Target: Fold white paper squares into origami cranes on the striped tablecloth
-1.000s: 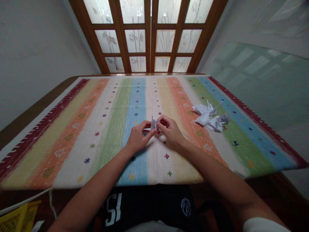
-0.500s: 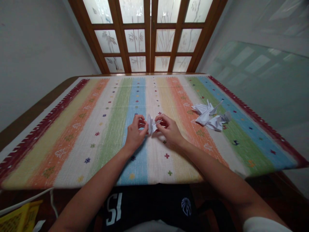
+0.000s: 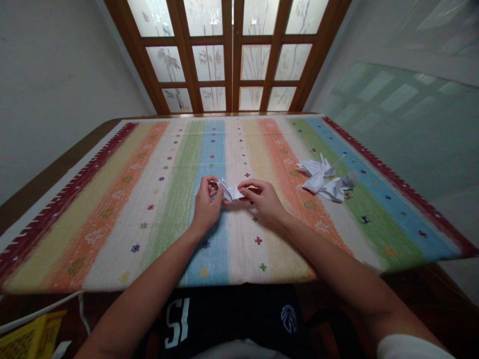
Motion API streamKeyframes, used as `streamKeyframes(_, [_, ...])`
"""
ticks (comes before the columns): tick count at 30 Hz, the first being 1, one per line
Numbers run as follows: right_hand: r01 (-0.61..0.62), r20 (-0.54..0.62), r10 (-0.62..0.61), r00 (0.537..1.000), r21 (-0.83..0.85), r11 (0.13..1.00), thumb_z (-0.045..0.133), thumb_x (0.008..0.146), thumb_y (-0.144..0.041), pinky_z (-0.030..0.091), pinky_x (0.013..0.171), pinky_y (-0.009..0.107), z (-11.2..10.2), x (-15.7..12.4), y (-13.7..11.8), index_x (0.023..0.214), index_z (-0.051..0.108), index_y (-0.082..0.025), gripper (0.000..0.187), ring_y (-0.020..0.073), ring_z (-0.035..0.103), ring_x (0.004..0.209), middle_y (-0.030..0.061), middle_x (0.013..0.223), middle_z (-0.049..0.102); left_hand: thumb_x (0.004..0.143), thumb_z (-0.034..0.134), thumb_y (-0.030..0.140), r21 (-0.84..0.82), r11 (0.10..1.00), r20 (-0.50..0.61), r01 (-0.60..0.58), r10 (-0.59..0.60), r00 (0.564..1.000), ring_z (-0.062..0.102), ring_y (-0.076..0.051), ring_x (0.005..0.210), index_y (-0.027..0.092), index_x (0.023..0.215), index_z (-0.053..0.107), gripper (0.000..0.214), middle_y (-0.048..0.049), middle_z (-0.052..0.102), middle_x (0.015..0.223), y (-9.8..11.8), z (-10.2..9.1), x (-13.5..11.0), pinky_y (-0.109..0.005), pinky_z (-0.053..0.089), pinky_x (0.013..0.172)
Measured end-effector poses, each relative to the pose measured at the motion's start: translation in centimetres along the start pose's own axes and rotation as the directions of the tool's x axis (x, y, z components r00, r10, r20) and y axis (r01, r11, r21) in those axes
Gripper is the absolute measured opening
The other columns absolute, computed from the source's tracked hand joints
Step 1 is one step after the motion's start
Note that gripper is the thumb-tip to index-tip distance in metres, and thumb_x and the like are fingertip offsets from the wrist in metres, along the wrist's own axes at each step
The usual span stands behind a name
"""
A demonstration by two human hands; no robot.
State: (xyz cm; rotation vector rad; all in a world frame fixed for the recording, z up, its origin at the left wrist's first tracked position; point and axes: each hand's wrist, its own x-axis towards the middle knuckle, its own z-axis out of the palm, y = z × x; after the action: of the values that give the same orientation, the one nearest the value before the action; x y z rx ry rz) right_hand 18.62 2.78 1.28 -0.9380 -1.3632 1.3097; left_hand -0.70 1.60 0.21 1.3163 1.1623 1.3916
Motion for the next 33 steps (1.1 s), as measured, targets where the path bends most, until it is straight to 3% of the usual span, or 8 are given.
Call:
streamKeyframes(5, [-0.024,0.011,0.024,1.0,0.016,1.0,0.091,0.077,-0.054,0.067,0.081,0.037,-0.2,0.1,0.3,0.088,0.081,-0.023,0.034,0.0194,0.074,0.085,0.0042,0.094,0.077,0.099,0.064,0.064,-0.055,0.997,0.007,0.054,-0.053,0.999,0.069,-0.017,0.083,0.025,0.104,0.054,0.041,-0.0022,0.06,0.094,-0.1,-0.2,0.3,-0.022,0.062,0.057])
streamKeyframes(10, [-0.034,-0.038,0.037,0.999,0.08,0.996,0.094,0.072,-0.055,0.065,0.078,0.034,-0.3,0.5,0.9,0.088,0.082,-0.025,0.036,0.0188,0.074,0.083,0.0034,0.093,0.078,0.095,0.064,0.072,-0.118,0.989,-0.025,0.084,-0.088,0.996,0.073,-0.018,0.082,0.023,0.095,0.053,0.05,-0.0031,0.066,0.096,0.2,-0.4,0.6,-0.026,0.064,0.059])
streamKeyframes(18, [-0.107,-0.012,0.109,0.994,0.128,0.986,0.09,0.076,-0.056,0.061,0.077,0.031,-0.7,0.8,1.4,0.091,0.081,-0.023,0.038,0.0162,0.072,0.082,0.004,0.095,0.077,0.082,0.084,0.048,-0.11,0.992,0.027,0.06,-0.057,0.998,0.067,-0.011,0.073,0.021,0.08,0.049,0.044,0.0028,0.06,0.083,1.0,-0.4,0.3,-0.03,0.068,0.078])
streamKeyframes(24, [-0.164,-0.078,0.179,0.981,0.171,0.971,0.101,0.059,-0.046,0.054,0.064,0.025,-1.1,1.0,1.3,0.085,0.079,-0.023,0.041,0.0124,0.065,0.068,-0.0022,0.079,0.072,0.078,0.079,0.032,-0.072,0.997,-0.021,0.019,-0.021,1.0,0.061,-0.009,0.069,0.021,0.089,0.057,0.027,0.0029,0.06,0.089,1.1,-0.5,0.5,-0.024,0.065,0.067])
streamKeyframes(29, [-0.19,-0.077,0.222,0.972,0.296,0.936,0.104,0.052,-0.044,0.055,0.065,0.024,-1.5,1.3,1.3,0.085,0.079,-0.023,0.047,0.0116,0.065,0.07,-0.0016,0.084,0.073,0.077,0.078,0.032,-0.069,0.996,0.057,0.063,-0.059,0.997,0.071,-0.014,0.079,0.019,0.091,0.073,0.02,-0.0037,0.074,0.1,0.5,-0.5,0.8,-0.03,0.067,0.078])
streamKeyframes(33, [-0.213,-0.032,0.232,0.972,0.293,0.932,0.103,0.057,-0.045,0.057,0.066,0.026,-1.7,1.3,1.5,0.09,0.08,-0.022,0.046,0.0134,0.068,0.072,0.0004,0.085,0.075,0.075,0.085,0.042,-0.091,0.985,0.114,0.146,-0.135,0.984,0.074,-0.018,0.079,0.018,0.089,0.079,0.028,-0.0066,0.079,0.094,0.3,-0.4,0.7,-0.034,0.065,0.08])
